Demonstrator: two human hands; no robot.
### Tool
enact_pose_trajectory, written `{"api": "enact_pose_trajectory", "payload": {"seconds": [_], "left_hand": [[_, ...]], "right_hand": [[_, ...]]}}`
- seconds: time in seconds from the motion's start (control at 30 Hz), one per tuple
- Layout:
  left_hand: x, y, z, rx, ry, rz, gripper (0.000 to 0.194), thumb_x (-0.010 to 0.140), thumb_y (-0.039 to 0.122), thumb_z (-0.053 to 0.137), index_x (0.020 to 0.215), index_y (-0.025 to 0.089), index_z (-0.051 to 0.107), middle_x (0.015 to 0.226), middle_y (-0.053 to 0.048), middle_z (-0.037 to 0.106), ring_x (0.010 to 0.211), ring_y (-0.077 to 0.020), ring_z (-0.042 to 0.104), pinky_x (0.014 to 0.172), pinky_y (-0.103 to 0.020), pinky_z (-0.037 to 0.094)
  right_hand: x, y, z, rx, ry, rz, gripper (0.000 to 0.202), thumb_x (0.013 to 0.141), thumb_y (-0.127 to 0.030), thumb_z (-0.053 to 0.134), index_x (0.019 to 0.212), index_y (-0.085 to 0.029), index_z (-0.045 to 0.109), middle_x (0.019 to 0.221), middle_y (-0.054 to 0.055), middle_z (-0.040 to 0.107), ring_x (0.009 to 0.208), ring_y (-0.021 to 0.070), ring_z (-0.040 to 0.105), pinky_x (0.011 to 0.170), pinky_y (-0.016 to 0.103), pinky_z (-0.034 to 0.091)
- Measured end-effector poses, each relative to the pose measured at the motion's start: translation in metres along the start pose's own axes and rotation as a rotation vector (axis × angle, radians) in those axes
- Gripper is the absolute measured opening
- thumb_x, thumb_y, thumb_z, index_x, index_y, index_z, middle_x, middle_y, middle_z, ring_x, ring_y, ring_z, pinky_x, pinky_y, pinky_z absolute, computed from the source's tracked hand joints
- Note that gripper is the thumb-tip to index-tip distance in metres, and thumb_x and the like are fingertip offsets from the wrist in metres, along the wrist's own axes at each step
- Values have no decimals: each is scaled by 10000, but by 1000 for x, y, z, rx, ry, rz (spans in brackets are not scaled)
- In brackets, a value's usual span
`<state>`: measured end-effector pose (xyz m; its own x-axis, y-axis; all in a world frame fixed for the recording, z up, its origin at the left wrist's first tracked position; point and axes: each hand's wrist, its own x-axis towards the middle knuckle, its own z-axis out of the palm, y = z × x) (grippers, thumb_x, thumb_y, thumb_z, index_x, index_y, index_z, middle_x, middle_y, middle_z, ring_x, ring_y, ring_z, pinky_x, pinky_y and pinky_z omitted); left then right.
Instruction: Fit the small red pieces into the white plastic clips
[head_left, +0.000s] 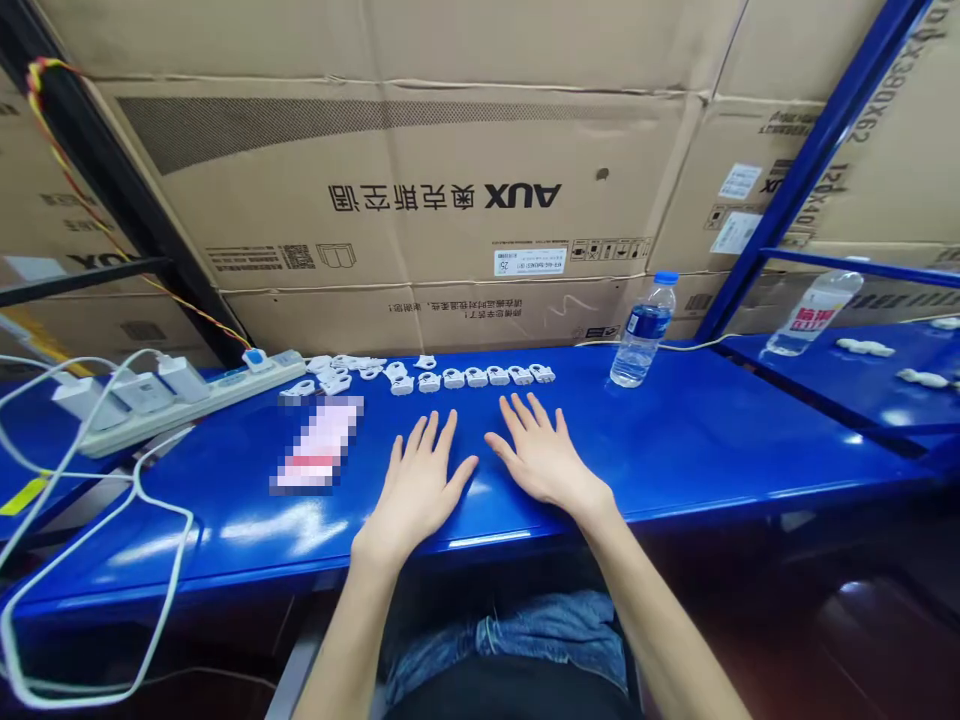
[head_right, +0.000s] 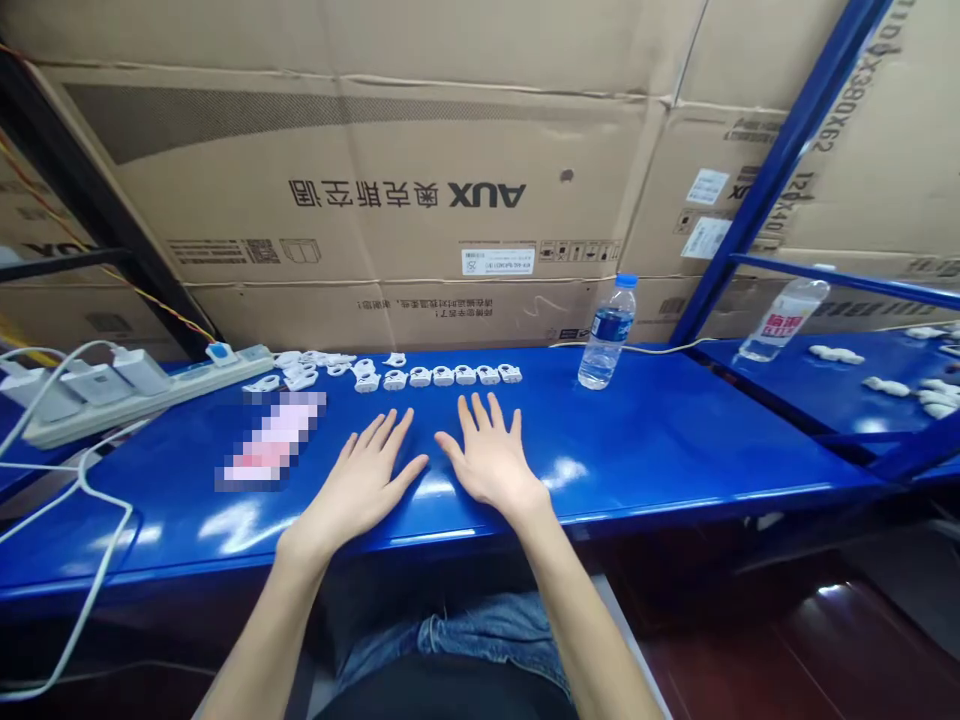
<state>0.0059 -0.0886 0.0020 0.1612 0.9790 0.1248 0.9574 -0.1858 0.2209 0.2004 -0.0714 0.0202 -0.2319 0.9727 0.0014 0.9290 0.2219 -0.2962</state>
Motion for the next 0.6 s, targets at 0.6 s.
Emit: {"api": "enact_pose_trajectory", "payload": {"seconds": [0.6], "left_hand": [[5, -5, 0, -323, 13, 6, 729, 967, 591, 556, 1588, 222, 458, 1694, -163, 368, 1616, -368, 232, 1294, -670, 120]], "right_hand": [[3, 4, 12, 161, 127, -10, 785, 1079, -608, 300, 1703, -154, 158, 1762, 147, 126, 1650, 318, 58, 1304, 654, 51]]}}
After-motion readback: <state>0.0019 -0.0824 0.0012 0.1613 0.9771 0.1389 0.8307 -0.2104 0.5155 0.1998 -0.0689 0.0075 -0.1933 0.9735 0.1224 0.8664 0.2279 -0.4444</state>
